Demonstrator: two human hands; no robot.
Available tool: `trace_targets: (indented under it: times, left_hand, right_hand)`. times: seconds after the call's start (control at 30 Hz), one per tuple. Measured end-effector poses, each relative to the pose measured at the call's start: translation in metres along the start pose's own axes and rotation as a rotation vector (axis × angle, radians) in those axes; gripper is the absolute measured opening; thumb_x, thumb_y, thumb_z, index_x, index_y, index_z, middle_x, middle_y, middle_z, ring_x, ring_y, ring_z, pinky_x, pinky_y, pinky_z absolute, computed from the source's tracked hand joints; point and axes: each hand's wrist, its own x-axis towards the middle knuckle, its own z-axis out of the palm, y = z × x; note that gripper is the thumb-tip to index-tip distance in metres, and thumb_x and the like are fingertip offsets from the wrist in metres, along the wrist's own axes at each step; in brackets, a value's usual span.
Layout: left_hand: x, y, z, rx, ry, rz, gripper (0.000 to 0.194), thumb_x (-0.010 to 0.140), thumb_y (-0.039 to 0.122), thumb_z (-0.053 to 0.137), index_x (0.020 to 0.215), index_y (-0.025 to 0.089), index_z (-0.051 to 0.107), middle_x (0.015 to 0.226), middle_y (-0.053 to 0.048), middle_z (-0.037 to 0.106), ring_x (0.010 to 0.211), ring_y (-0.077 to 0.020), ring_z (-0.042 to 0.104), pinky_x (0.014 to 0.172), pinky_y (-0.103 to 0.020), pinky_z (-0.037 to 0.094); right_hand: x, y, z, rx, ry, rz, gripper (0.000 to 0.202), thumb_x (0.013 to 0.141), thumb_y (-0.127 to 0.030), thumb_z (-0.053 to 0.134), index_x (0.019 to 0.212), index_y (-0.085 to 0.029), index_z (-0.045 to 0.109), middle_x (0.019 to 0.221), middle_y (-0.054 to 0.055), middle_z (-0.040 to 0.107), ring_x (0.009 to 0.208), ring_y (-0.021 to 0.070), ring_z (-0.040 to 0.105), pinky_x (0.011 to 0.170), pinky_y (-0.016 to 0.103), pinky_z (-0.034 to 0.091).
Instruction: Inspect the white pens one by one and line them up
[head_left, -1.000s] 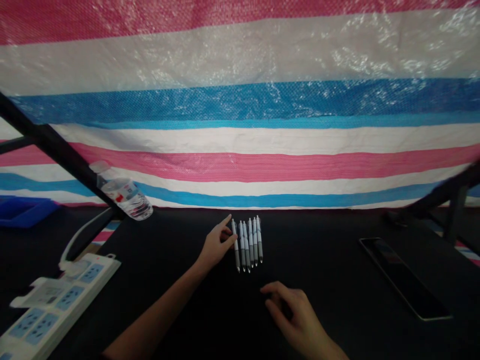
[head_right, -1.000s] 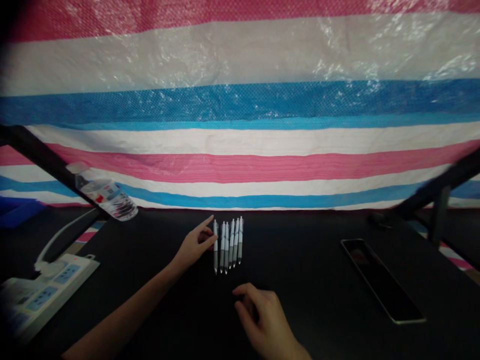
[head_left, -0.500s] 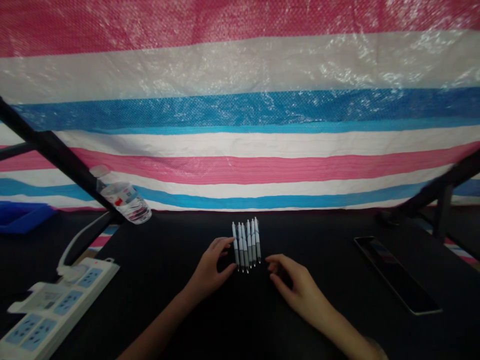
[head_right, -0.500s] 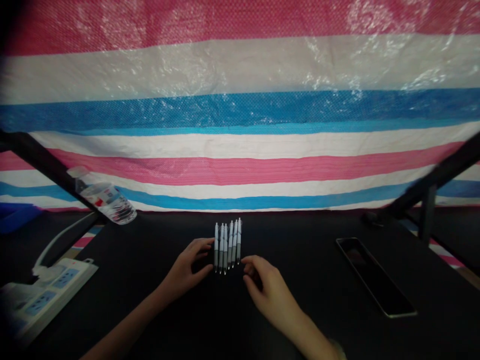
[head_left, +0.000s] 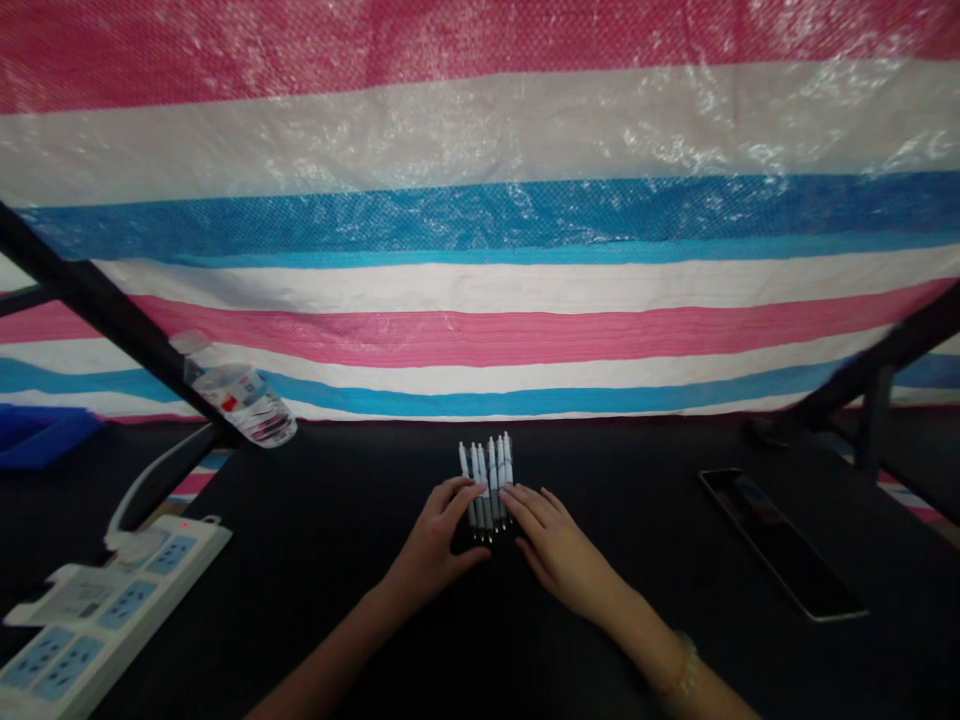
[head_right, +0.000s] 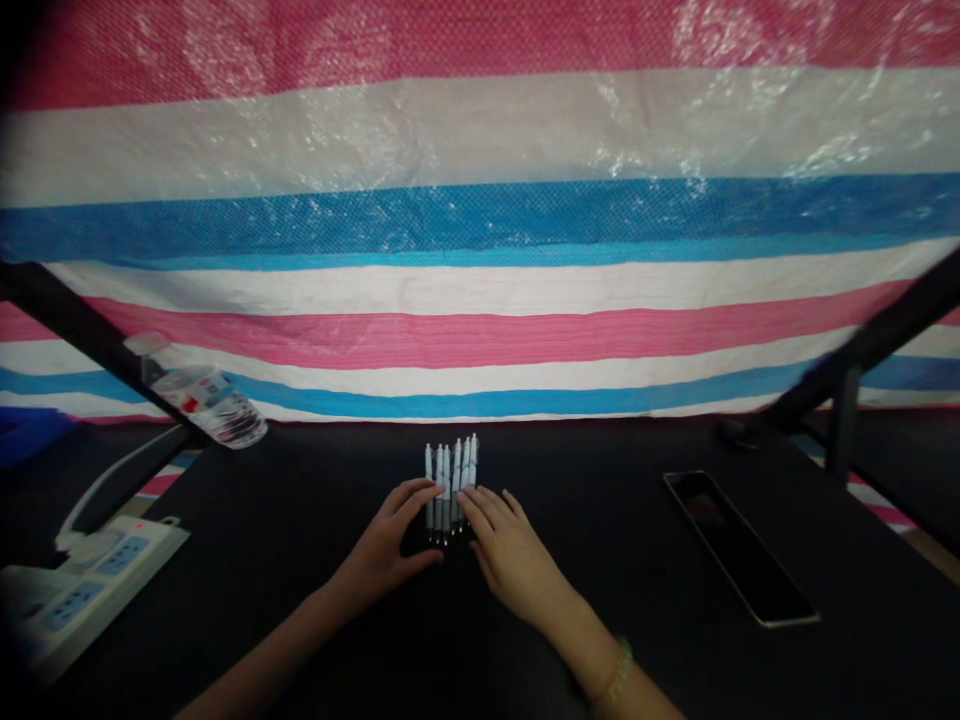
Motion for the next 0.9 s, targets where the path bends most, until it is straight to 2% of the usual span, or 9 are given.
trace_targets:
  times: [0.17, 0.33, 0.67, 0.8, 0.9]
  left_hand:
    - [0.011, 0.000, 0.007, 0.064, -0.022, 0.069, 0.066, 0.069, 0.019, 0.083, 0.130, 0.030, 0.062, 0.136, -0.010, 0.058, 0.126, -0.0326, 0.049, 0.108, -0.055, 0.042]
    - [0.020, 0.008, 0.017, 0.087, -0.042, 0.097, 0.061, 0.071, 0.018, 0.082, 0.129, 0.033, 0.065, 0.135, -0.008, 0.060, 0.121, -0.0315, 0.051, 0.103, -0.055, 0.046]
    - [0.029, 0.021, 0.039, 0.122, 0.016, 0.080, 0.047, 0.075, 0.023, 0.081, 0.120, 0.029, 0.070, 0.134, -0.009, 0.059, 0.119, -0.0332, 0.049, 0.099, -0.054, 0.049]
    - [0.033, 0.021, 0.042, 0.112, 0.012, 0.090, 0.046, 0.075, 0.023, 0.081, 0.120, 0.031, 0.070, 0.133, -0.009, 0.059, 0.120, -0.0329, 0.049, 0.099, -0.054, 0.048]
    - [0.034, 0.020, 0.041, 0.079, -0.002, 0.074, 0.055, 0.072, 0.025, 0.084, 0.124, 0.032, 0.066, 0.134, -0.009, 0.058, 0.122, -0.0334, 0.049, 0.101, -0.057, 0.047]
  right_hand:
    - [-0.003, 0.002, -0.010, 0.094, 0.035, -0.020, 0.062, 0.091, -0.007, 0.048, 0.150, -0.023, 0.037, 0.147, 0.014, 0.050, 0.135, 0.0263, 0.046, 0.114, 0.052, 0.038]
    - [-0.008, 0.012, -0.023, 0.199, 0.049, 0.000, 0.061, 0.089, -0.007, 0.052, 0.146, -0.025, 0.042, 0.140, 0.012, 0.053, 0.129, 0.0249, 0.050, 0.112, 0.047, 0.042]
    - [-0.011, 0.028, -0.031, 0.197, 0.043, 0.006, 0.056, 0.087, -0.007, 0.057, 0.139, -0.025, 0.050, 0.135, 0.012, 0.055, 0.125, 0.0246, 0.052, 0.109, 0.046, 0.044]
    - [-0.011, 0.030, -0.033, 0.182, 0.034, 0.010, 0.055, 0.087, -0.008, 0.057, 0.139, -0.025, 0.051, 0.132, 0.011, 0.056, 0.122, 0.0250, 0.054, 0.106, 0.046, 0.046]
    - [-0.011, 0.029, -0.034, 0.155, 0.040, 0.014, 0.056, 0.086, -0.009, 0.059, 0.138, -0.026, 0.051, 0.131, 0.011, 0.056, 0.119, 0.0259, 0.055, 0.104, 0.047, 0.047]
